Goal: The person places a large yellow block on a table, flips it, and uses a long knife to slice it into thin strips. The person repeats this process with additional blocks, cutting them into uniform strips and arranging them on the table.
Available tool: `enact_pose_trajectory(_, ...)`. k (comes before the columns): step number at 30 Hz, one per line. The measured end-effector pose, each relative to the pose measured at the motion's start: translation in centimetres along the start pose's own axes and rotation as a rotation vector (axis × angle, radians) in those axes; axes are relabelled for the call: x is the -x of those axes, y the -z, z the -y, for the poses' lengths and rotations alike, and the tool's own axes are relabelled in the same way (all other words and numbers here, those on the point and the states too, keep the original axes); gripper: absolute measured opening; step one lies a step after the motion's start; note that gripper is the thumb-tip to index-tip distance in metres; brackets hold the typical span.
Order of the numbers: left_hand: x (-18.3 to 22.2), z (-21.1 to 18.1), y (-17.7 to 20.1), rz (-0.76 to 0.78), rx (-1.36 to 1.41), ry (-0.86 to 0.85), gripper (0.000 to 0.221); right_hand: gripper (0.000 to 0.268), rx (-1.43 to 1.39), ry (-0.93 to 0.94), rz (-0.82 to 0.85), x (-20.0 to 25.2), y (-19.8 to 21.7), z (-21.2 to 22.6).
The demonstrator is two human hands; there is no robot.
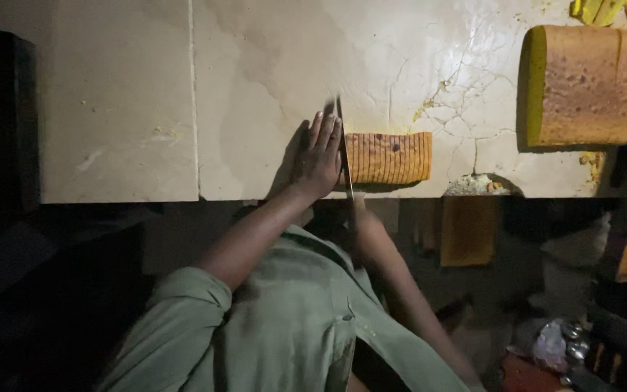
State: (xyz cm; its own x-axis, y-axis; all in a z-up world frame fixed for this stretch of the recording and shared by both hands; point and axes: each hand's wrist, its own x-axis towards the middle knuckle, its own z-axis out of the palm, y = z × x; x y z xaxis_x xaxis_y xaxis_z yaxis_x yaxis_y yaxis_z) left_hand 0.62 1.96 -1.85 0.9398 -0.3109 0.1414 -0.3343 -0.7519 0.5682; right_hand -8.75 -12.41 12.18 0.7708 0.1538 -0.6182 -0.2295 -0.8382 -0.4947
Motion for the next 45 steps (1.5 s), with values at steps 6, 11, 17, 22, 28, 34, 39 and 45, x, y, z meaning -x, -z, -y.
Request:
enact_pose_trajectory(6, 0.1, -0.7, 0.4, -0.022, -0.011, 0.0, 0.069, 0.039, -0.144, -0.148, 0.122, 1.9, -5.6, -5.5)
enact_pose_trajectory(11, 0.0, 0.8, -1.3, -0.121, 0.032, -0.038, 0.066, 0.06, 0.048, 0.246, -0.201, -6.3, -3.7, -4.0)
enact_pose_trajectory(17, 0.4, 1.4, 0.0, -0.048, -0.046, -0.045, 0.063, 0.054, -0.095, -0.12, 0.015, -4.6, 0.1, 1.2)
enact_pose_trajectory(22, 0.5, 0.0, 1.6, 0.08, -0.033, 0.009, 0.065, 0.062, 0.018, 0.0, 0.125, 3.3, -5.3, -5.6)
enact_pose_trajectory(28, 0.2, -0.2, 2.8, -0.078, 0.053, -0.057, 0.073, 0.073, 0.133, 0.244, -0.16, -5.5, -8.7, -7.9)
enact_pose_trajectory(34, -0.8, 1.0, 4.5, 0.249, -0.346, -0.052, 0.05, 0.051, -0.046, 0.002, -0.068, -8.6, -1.7, 0.7)
enact_pose_trajectory(39, 0.7, 0.0, 5.3, 0.152, -0.059, -0.019, 0.064, 0.103, 0.124, -0.083, 0.176, 3.1, -1.5, 1.9)
enact_pose_trajectory(45, 0.2, 0.9, 3.5, 0.011, 0.052, -0.032, 0.068, 0.093, 0.066, 0.064, -0.011, -0.3, -7.3, -3.6)
